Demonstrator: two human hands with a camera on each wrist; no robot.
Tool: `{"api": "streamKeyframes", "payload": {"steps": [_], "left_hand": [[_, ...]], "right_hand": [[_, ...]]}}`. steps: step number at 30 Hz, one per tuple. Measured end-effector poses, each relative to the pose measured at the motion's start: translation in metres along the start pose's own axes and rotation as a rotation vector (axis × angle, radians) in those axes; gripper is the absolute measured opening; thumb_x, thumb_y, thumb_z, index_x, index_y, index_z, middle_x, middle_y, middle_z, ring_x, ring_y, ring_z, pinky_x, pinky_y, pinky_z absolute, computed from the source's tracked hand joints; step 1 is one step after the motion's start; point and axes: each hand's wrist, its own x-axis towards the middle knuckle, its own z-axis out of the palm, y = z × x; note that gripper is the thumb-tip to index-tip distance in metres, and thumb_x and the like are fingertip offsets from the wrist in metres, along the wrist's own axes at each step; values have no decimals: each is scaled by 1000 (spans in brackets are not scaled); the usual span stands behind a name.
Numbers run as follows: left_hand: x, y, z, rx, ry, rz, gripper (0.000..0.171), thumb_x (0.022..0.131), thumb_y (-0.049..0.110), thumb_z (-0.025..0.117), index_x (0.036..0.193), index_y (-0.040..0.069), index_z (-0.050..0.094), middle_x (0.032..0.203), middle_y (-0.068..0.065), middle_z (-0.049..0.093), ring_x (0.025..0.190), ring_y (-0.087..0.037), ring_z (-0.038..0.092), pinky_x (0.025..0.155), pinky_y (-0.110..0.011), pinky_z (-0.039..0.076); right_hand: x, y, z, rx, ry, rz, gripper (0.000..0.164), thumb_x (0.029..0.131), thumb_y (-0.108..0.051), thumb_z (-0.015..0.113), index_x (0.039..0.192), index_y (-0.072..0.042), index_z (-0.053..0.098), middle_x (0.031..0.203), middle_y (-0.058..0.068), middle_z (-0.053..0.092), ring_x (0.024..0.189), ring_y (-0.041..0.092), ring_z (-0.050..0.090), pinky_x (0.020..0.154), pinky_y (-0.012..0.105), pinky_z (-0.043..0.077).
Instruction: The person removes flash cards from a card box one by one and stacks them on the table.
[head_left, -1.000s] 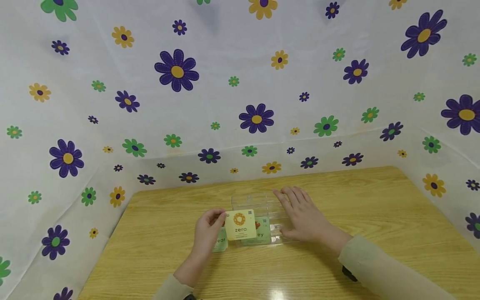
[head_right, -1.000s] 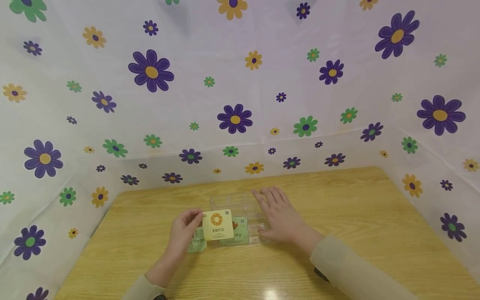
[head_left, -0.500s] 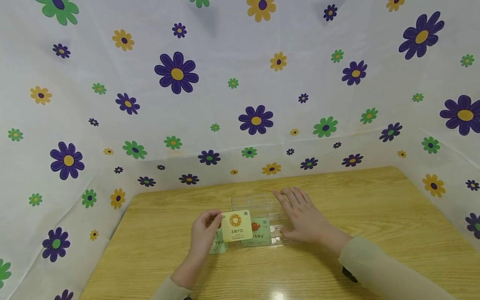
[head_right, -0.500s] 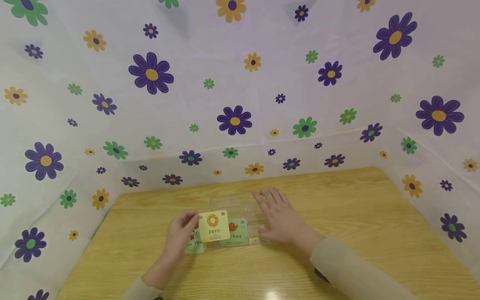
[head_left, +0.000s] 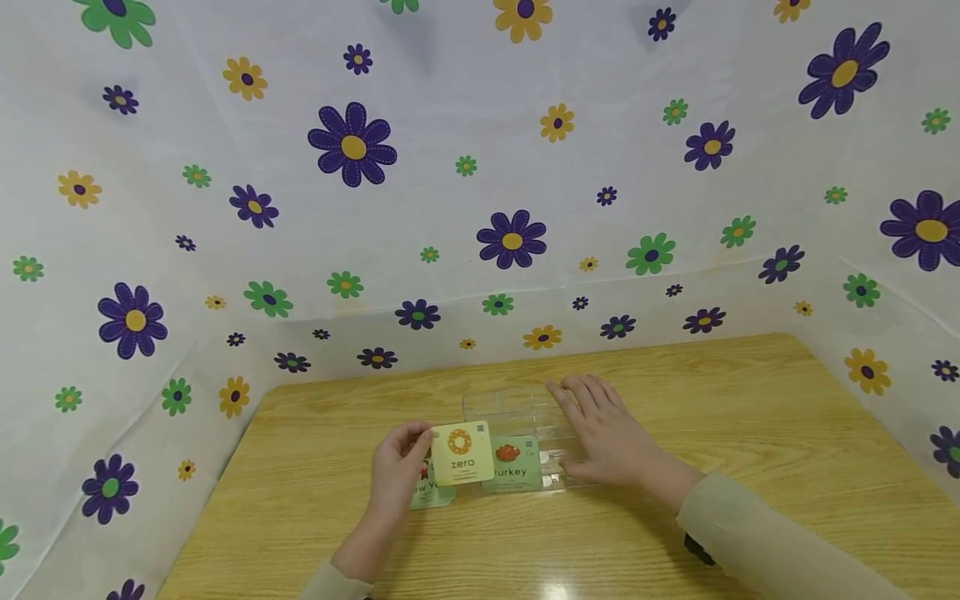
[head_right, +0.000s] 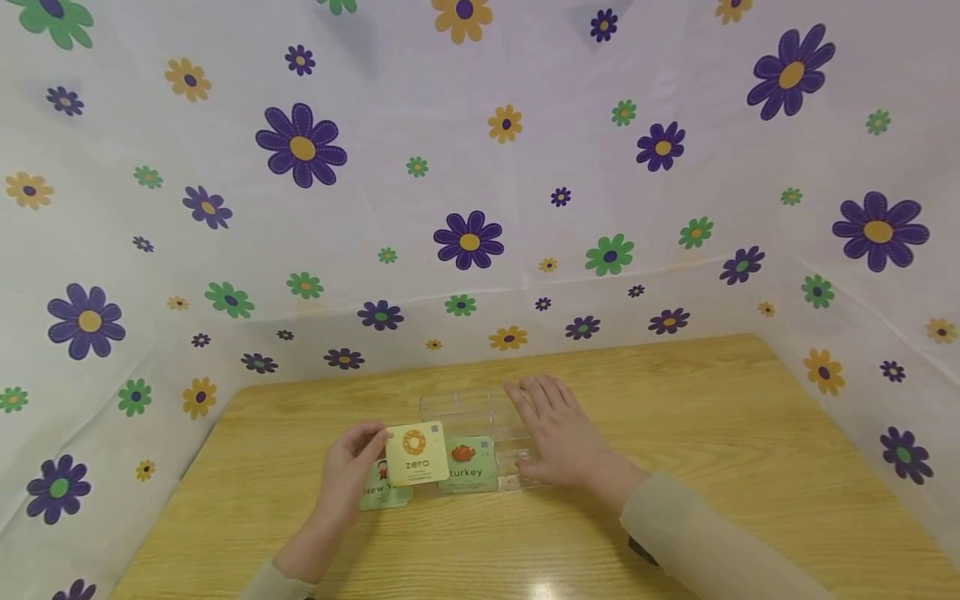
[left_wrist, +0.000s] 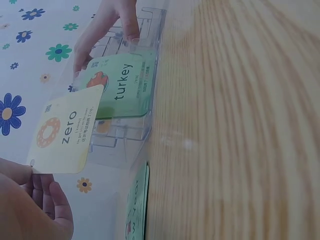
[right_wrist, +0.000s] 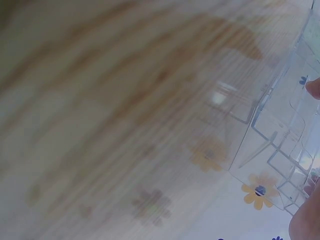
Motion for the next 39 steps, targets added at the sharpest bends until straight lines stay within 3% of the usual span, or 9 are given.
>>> {"api": "streamKeyframes", "payload": {"steps": [17,24,39], "left_hand": [[2,-1,-16,-19,46,-18,25,110,12,60,127,-5,66,113,-4,69,91,-3,62,84,-19,56],[2,-5,-21,-7,55,-20,26,110,13,59,128,-4,65,118,-8,68,94,-3,62,85,-17,56],[0,-12,-30,-9,65,-26,29,110,14,59,130,-7,64,121,-11,69,93,1,64,84,-14,56]], "right_hand": [[0,-1,-3,-5,-23,15,110,80,-51,80,165,-6,26,154,20,42,145,40,41,126,60,33],[-1,-1,-5,-1,-46,24,110,81,-51,80,165,-6,25,155,20,41,146,40,40,127,60,33],[0,-1,-3,3,-11,9,110,79,-50,82,164,-4,28,153,20,43,144,40,42,125,60,34]]}}
